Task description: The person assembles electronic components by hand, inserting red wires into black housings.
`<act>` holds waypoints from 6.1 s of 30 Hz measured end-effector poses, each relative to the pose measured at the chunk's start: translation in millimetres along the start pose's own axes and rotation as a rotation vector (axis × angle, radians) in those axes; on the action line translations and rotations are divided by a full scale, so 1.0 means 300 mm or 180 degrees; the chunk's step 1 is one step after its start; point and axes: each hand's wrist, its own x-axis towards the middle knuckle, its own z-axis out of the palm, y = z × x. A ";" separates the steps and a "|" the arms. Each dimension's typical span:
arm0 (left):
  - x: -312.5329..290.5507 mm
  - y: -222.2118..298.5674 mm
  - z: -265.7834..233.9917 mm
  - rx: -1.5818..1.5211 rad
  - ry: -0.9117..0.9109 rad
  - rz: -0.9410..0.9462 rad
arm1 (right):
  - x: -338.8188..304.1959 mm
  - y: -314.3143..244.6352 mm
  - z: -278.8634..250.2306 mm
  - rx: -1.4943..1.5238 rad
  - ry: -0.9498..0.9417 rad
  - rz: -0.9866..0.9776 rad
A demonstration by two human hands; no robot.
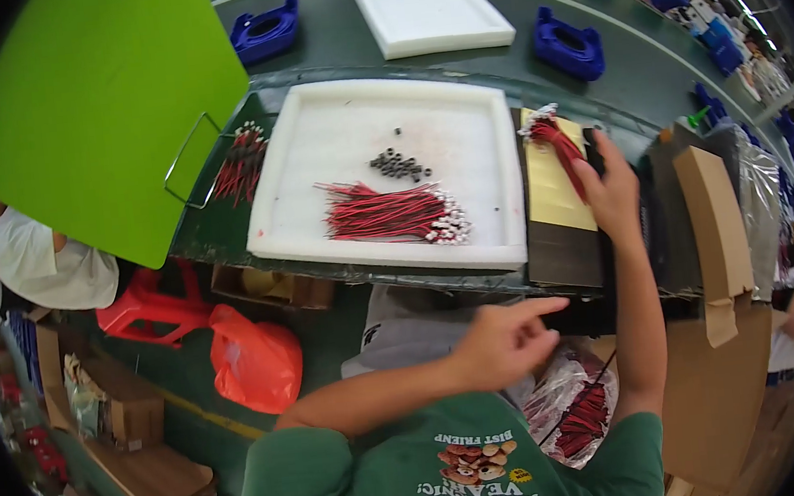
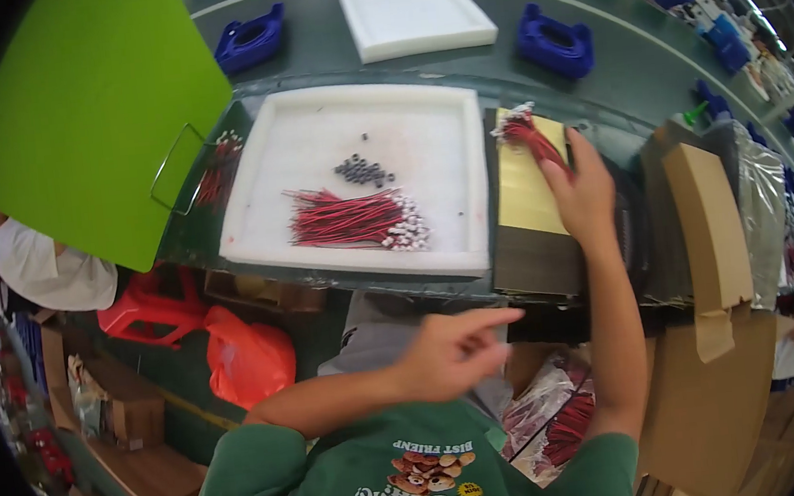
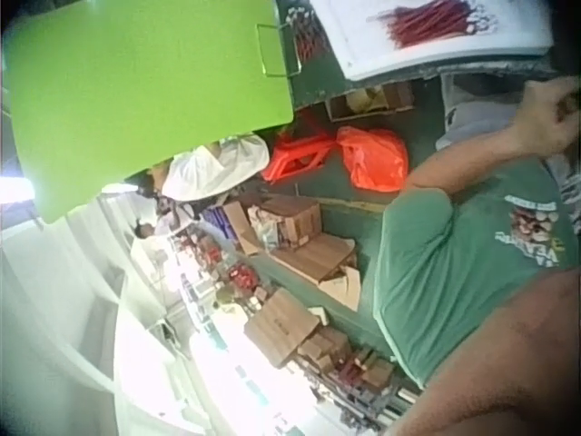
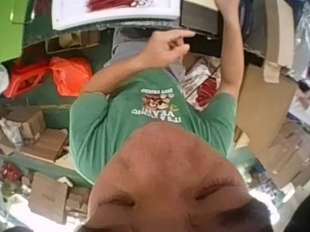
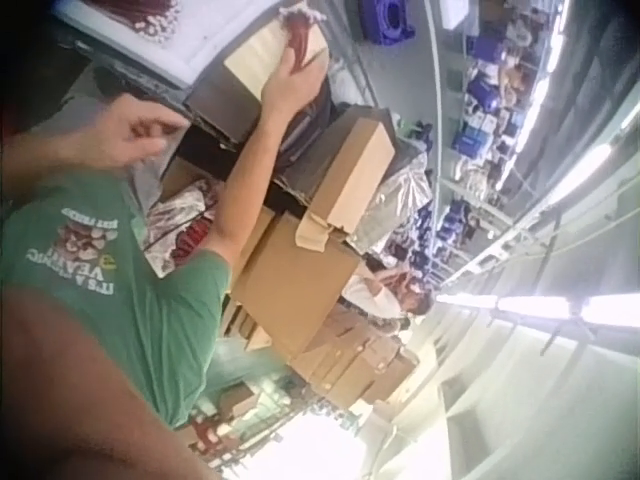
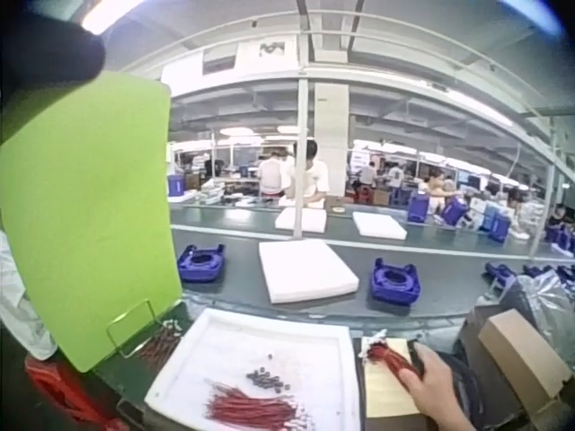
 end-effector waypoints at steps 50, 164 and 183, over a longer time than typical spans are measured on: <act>-0.084 0.183 -0.583 0.2009 0.1420 0.0569 | 0.116 -0.288 0.351 0.0504 -0.2604 -0.1148; -0.011 -0.003 -0.260 -0.2642 0.1137 0.0031 | -0.405 -0.500 0.051 0.4381 0.0127 0.1838; -0.026 0.004 -0.239 -0.2515 0.1231 0.0015 | -0.449 -0.534 0.105 0.3623 -0.0002 0.1986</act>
